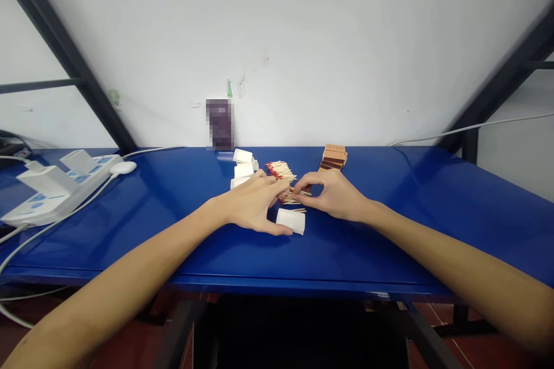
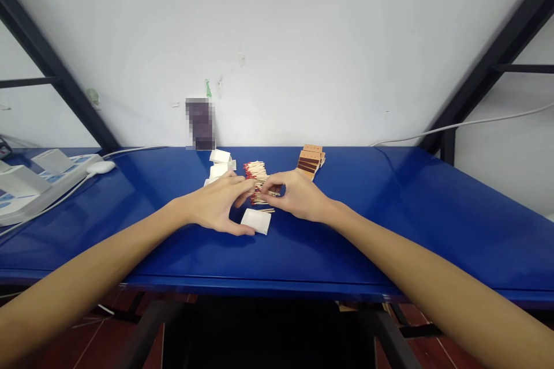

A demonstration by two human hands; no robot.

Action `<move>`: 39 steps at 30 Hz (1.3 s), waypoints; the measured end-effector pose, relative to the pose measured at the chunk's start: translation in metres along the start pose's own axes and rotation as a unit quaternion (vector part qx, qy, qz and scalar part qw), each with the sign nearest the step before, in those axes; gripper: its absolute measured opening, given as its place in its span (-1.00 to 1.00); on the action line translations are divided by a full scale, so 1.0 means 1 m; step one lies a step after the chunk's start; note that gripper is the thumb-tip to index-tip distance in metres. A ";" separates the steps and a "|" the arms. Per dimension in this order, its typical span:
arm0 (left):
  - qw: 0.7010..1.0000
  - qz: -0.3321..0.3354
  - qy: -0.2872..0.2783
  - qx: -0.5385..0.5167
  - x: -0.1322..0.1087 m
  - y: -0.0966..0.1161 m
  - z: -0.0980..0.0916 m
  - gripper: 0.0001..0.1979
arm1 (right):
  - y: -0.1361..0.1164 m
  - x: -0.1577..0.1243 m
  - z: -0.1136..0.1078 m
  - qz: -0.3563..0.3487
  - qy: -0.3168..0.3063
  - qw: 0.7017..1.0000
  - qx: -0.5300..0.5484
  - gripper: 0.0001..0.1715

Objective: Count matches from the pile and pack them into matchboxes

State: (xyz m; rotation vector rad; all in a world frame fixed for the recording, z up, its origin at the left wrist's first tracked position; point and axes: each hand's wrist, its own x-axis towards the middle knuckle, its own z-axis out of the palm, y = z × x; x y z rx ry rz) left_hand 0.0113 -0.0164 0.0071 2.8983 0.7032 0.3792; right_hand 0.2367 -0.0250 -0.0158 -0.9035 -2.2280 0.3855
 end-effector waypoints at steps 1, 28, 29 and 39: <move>1.000 -0.003 0.005 0.005 0.000 0.000 -0.001 -0.45 | -0.001 0.000 -0.001 -0.001 -0.002 1.000 0.001 -0.82; 0.998 0.017 -0.019 -0.062 -0.001 0.003 0.004 -0.62 | -0.031 -0.009 -0.005 -0.088 -0.115 0.989 -0.007 -0.93; 0.998 0.018 -0.017 -0.063 -0.001 0.002 0.004 -0.62 | -0.031 -0.010 -0.006 -0.085 -0.116 0.990 -0.004 -0.93; 0.998 0.017 -0.020 -0.060 0.001 0.001 0.006 -0.59 | -0.031 -0.009 -0.010 -0.078 -0.108 0.991 0.001 -0.95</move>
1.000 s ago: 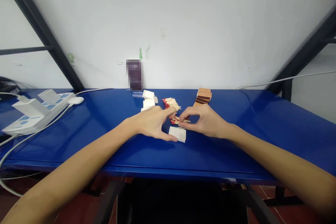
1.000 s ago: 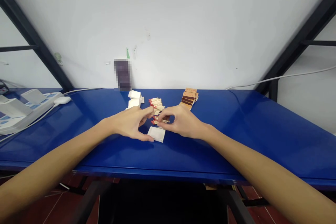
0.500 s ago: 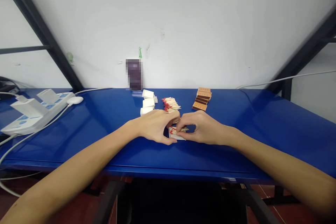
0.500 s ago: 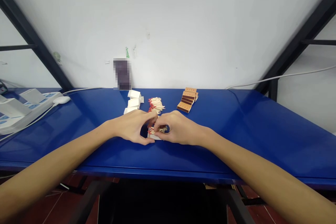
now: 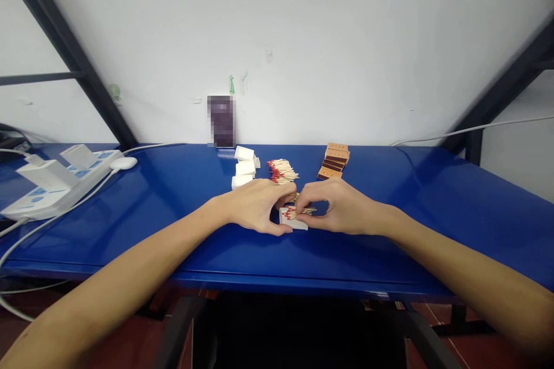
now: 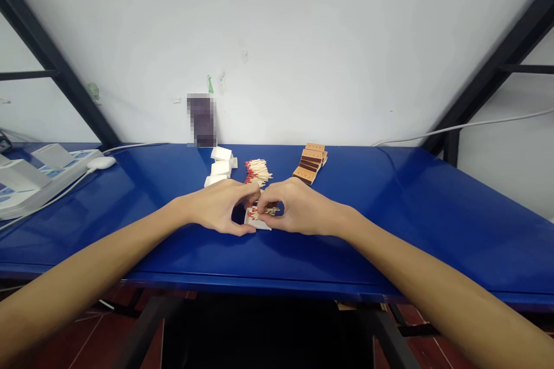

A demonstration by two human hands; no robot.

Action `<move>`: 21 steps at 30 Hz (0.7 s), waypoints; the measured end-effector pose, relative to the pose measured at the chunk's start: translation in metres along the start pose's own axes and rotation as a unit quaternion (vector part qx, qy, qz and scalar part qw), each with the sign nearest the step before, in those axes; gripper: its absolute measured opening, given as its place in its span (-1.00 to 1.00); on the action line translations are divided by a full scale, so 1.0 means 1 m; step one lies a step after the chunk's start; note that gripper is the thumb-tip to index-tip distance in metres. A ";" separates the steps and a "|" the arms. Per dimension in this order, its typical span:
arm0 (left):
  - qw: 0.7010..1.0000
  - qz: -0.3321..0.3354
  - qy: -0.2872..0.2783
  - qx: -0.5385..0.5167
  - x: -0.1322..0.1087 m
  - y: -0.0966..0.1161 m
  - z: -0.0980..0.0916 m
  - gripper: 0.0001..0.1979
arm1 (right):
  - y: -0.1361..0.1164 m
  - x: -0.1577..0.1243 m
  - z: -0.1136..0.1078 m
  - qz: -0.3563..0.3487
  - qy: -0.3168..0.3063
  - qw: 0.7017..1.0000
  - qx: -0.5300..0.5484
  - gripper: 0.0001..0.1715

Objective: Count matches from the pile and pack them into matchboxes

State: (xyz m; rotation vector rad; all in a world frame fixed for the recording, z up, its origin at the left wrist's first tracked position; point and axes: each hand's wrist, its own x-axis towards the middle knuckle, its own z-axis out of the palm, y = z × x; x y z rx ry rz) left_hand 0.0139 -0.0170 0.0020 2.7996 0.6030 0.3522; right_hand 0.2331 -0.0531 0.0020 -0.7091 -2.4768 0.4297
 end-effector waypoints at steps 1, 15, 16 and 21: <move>1.000 0.000 0.000 0.000 0.000 0.000 0.000 -0.60 | 0.000 0.000 0.001 -0.001 -0.002 1.000 -0.002 -0.94; 1.000 -0.001 0.000 0.000 0.000 0.001 -0.001 -0.62 | 0.001 0.002 0.007 0.006 -0.033 0.999 0.011 -0.95; 1.000 -0.001 0.000 0.001 0.000 0.001 -0.001 -0.62 | 0.001 0.002 0.007 0.009 -0.034 0.999 0.012 -0.95; 1.000 0.001 0.000 0.004 0.000 0.002 -0.001 -0.63 | 0.001 0.001 0.006 0.011 -0.035 0.999 0.012 -0.93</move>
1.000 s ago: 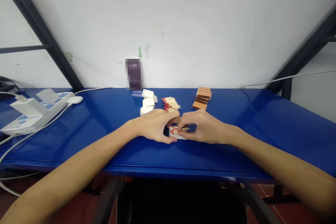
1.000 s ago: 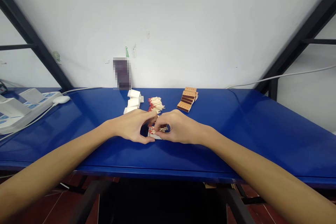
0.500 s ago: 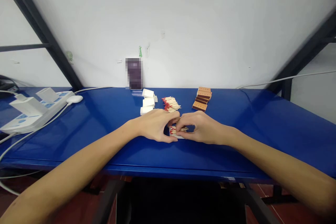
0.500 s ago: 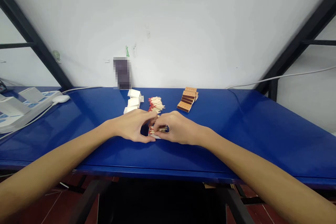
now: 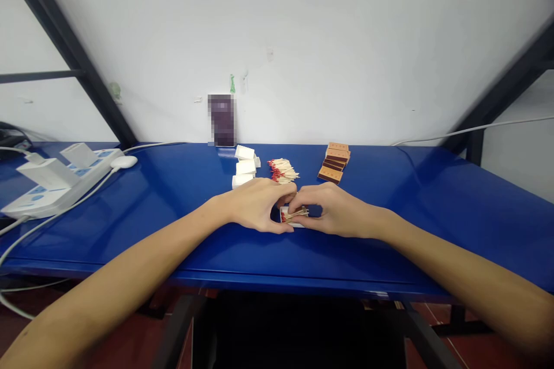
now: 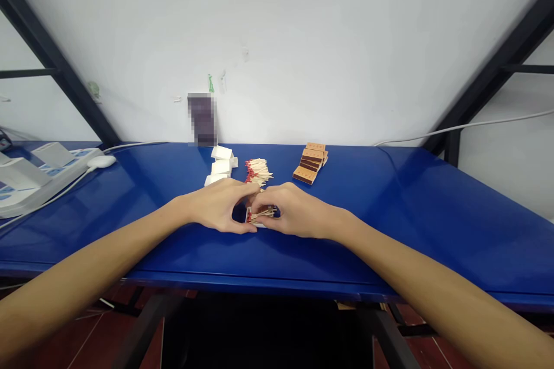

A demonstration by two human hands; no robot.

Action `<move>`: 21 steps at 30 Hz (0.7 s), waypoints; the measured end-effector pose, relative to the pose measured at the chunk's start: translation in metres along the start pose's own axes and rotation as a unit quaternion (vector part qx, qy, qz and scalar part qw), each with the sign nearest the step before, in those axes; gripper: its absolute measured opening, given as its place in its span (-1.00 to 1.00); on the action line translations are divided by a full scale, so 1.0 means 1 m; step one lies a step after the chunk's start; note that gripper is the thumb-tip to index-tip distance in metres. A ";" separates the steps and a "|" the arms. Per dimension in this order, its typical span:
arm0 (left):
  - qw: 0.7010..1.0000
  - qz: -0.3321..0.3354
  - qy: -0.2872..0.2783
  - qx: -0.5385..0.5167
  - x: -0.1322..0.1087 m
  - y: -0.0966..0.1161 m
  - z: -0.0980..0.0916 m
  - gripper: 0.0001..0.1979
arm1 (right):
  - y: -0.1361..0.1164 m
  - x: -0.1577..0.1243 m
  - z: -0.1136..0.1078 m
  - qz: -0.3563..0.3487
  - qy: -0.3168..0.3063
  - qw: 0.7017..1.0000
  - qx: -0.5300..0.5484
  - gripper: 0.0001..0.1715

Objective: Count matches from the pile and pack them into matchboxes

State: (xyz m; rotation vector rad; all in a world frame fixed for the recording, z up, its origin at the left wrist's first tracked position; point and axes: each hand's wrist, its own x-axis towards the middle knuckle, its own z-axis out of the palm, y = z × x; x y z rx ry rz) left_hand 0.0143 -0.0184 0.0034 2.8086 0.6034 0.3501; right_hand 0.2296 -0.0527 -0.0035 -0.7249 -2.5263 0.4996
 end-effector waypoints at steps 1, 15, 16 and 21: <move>1.000 0.000 0.000 -0.001 0.000 0.000 0.000 -0.63 | 0.000 0.000 0.000 -0.003 0.002 1.000 -0.001 -0.92; 0.999 0.044 -0.011 0.013 -0.001 0.005 -0.002 -0.57 | 0.023 -0.002 -0.013 0.018 0.075 0.992 -0.101 -0.87; 0.999 0.044 -0.014 0.014 -0.001 0.005 -0.002 -0.56 | 0.025 -0.002 -0.014 0.022 0.058 0.993 -0.104 -0.86; 0.998 0.057 -0.008 0.028 -0.001 0.006 -0.001 -0.60 | 0.028 -0.004 -0.014 0.043 -0.012 0.995 -0.093 -0.76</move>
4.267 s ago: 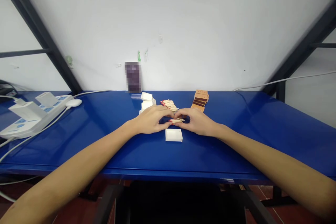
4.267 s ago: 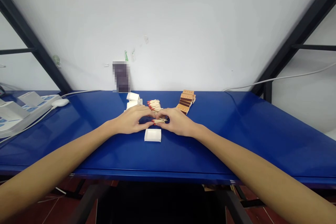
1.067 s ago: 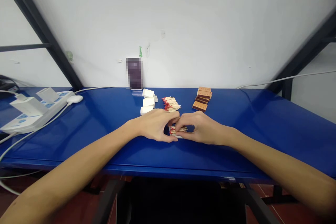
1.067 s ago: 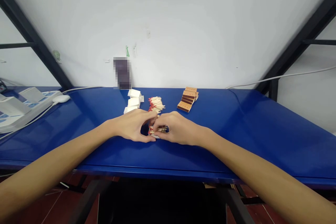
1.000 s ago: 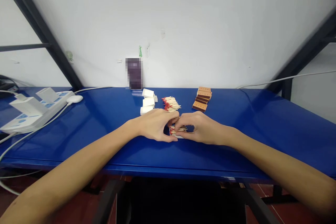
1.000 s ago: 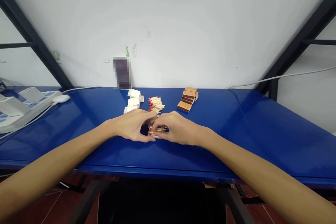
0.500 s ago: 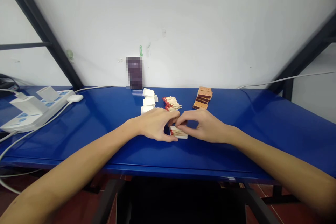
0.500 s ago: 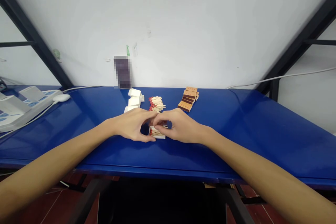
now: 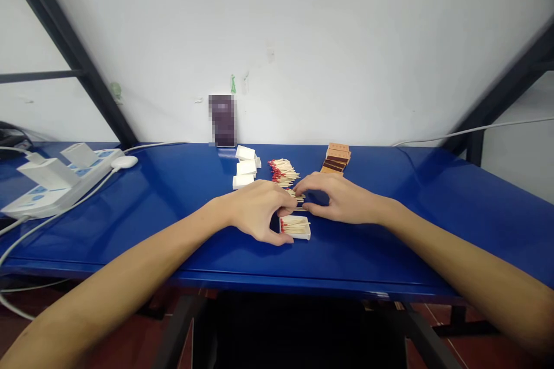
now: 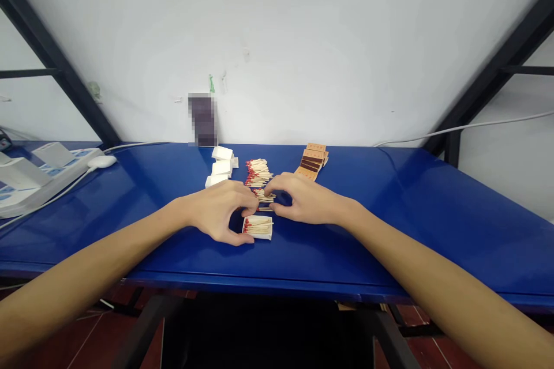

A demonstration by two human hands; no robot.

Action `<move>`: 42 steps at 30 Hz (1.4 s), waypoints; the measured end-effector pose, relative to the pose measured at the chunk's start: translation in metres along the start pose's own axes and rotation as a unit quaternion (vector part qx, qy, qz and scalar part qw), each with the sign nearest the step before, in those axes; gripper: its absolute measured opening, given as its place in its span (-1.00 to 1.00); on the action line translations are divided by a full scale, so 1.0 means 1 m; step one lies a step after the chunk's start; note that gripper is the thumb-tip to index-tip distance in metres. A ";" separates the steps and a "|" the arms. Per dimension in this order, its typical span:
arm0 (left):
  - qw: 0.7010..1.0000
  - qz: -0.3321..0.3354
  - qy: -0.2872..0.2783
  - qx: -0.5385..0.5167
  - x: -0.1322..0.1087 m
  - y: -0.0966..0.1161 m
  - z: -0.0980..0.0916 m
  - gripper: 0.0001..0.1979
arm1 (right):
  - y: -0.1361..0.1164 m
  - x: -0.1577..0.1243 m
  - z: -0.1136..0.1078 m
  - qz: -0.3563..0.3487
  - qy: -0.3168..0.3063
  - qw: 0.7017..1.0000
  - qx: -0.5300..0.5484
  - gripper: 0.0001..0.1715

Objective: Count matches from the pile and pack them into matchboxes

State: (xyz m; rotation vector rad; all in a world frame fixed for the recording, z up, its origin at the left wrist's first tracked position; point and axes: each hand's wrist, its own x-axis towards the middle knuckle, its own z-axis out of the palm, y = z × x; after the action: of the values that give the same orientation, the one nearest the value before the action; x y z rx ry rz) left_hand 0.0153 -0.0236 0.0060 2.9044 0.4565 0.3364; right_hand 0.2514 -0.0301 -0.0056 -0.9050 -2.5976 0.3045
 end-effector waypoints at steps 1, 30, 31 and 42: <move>1.000 0.004 0.001 0.008 0.000 0.001 0.000 -0.61 | 0.000 0.000 0.000 0.001 -0.006 1.000 0.004 -0.74; 0.999 0.003 0.042 0.031 -0.006 -0.012 -0.002 -0.41 | 0.005 0.009 0.016 0.009 0.045 0.995 0.088 -0.84; 0.999 0.000 0.042 0.028 -0.007 -0.013 -0.003 -0.41 | 0.005 0.009 0.017 0.009 0.047 0.995 0.089 -0.84; 0.999 -0.029 0.025 -0.017 -0.004 -0.007 -0.002 -0.44 | 0.005 0.010 0.019 0.045 0.093 0.992 0.072 -0.82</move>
State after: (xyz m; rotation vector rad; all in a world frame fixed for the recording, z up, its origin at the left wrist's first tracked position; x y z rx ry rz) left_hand 0.0094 -0.0177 0.0055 2.8500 0.5358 0.4039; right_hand 0.2391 -0.0208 -0.0216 -0.9517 -2.3372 0.4073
